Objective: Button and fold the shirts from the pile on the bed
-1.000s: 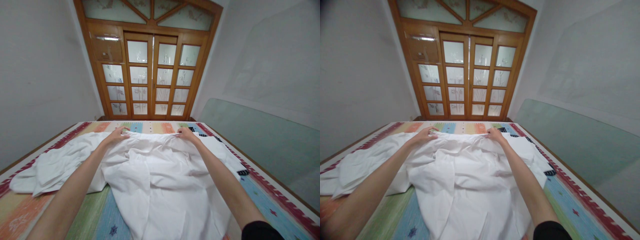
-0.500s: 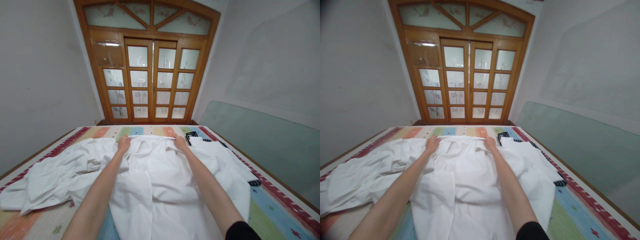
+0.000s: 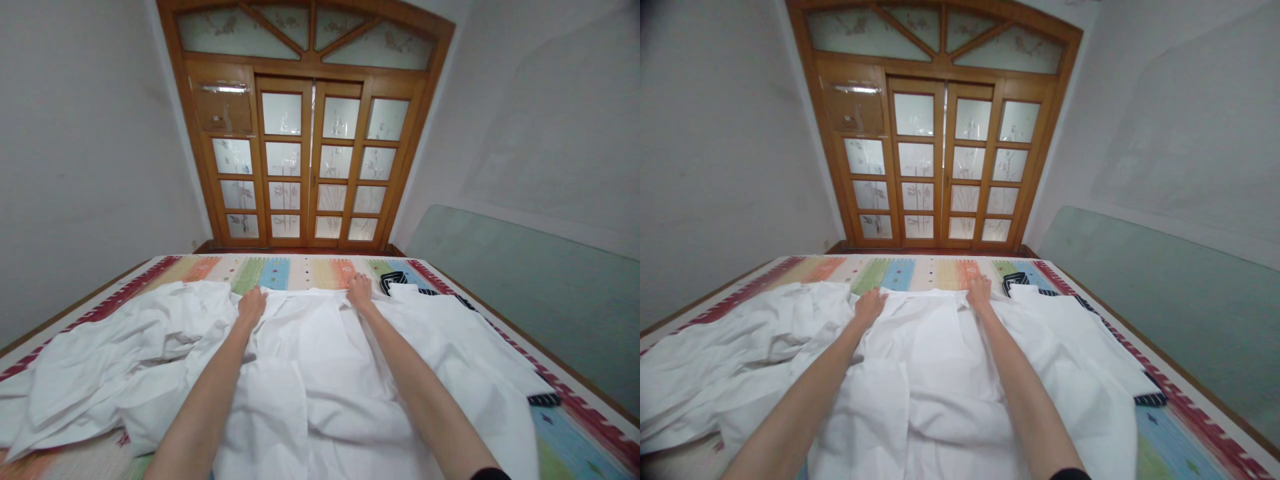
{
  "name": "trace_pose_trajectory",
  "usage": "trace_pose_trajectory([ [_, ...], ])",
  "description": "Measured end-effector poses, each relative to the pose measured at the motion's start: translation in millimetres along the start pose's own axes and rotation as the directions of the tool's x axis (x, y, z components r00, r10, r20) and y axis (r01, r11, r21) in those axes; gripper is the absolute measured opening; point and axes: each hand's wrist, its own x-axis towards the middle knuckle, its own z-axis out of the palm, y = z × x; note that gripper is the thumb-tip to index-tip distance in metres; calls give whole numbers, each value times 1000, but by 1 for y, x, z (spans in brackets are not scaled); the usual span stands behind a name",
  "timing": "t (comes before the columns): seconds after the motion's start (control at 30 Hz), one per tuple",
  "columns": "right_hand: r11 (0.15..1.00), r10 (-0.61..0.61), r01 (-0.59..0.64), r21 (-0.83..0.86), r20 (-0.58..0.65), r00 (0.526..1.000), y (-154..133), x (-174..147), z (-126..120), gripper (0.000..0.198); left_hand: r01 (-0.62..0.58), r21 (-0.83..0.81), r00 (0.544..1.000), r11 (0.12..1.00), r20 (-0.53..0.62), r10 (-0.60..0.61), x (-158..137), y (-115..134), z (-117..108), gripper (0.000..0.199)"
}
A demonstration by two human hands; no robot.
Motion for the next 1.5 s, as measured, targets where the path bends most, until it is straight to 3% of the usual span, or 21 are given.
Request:
trace_pose_trajectory([
  [0.1,971,-199,188,149,63,978,-36,-1,3,39,28,47,999,998,-32,-27,-5,4,3,35],
  [0.2,890,-415,357,283,183,891,-66,-9,13,40,21,54,998,998,-57,-18,-6,4,4,36],
  [0.27,875,-456,384,296,235,858,-76,-19,24,45,34,42,997,999,-72,-31,-6,3,3,38],
  [0.4,917,-359,299,264,219,907,-76,-37,42,58,66,19,994,998,-88,-64,-7,2,4,41],
  [0.53,941,-293,237,242,228,929,-73,-41,43,64,84,20,996,996,-39,-83,-3,-1,-4,42],
  [0.77,949,-287,234,210,271,919,-76,-41,35,65,10,-8,982,1000,190,-8,2,-43,-61,31],
  [0.9,961,-253,202,191,297,921,-80,-42,32,65,38,-310,917,950,389,90,-19,-67,-100,28],
  [0.97,959,-212,136,248,315,925,-82,-39,28,64,70,-527,912,847,378,159,-31,-62,-115,32],
  [1.03,912,-184,39,409,320,929,-84,-34,20,58,43,-688,920,724,309,240,-40,-43,-123,37],
  [1.1,829,-168,-32,559,303,938,-84,-29,9,46,-27,-768,921,640,230,314,-47,-12,-119,38],
  [1.2,735,-133,-83,672,263,955,-80,-28,-9,46,-81,-809,906,582,184,381,-64,42,-89,32],
  [1.23,661,-111,-127,740,264,958,-78,-30,-14,46,-36,-812,880,583,251,404,-72,57,-74,30],
  [1.3,451,-63,-229,863,286,956,-72,-38,-22,42,106,-824,785,557,413,462,-91,80,-44,28],
  [1.37,316,-41,-282,906,310,950,-66,-50,-25,34,159,-837,727,524,458,511,-107,90,-22,31],
  [1.43,364,-66,-244,899,286,956,-60,-62,-23,30,164,-873,731,460,420,538,-114,88,-14,34],
  [1.5,450,-121,-144,881,220,968,-59,-71,-20,34,138,-909,776,394,346,527,-111,77,-22,33],
])
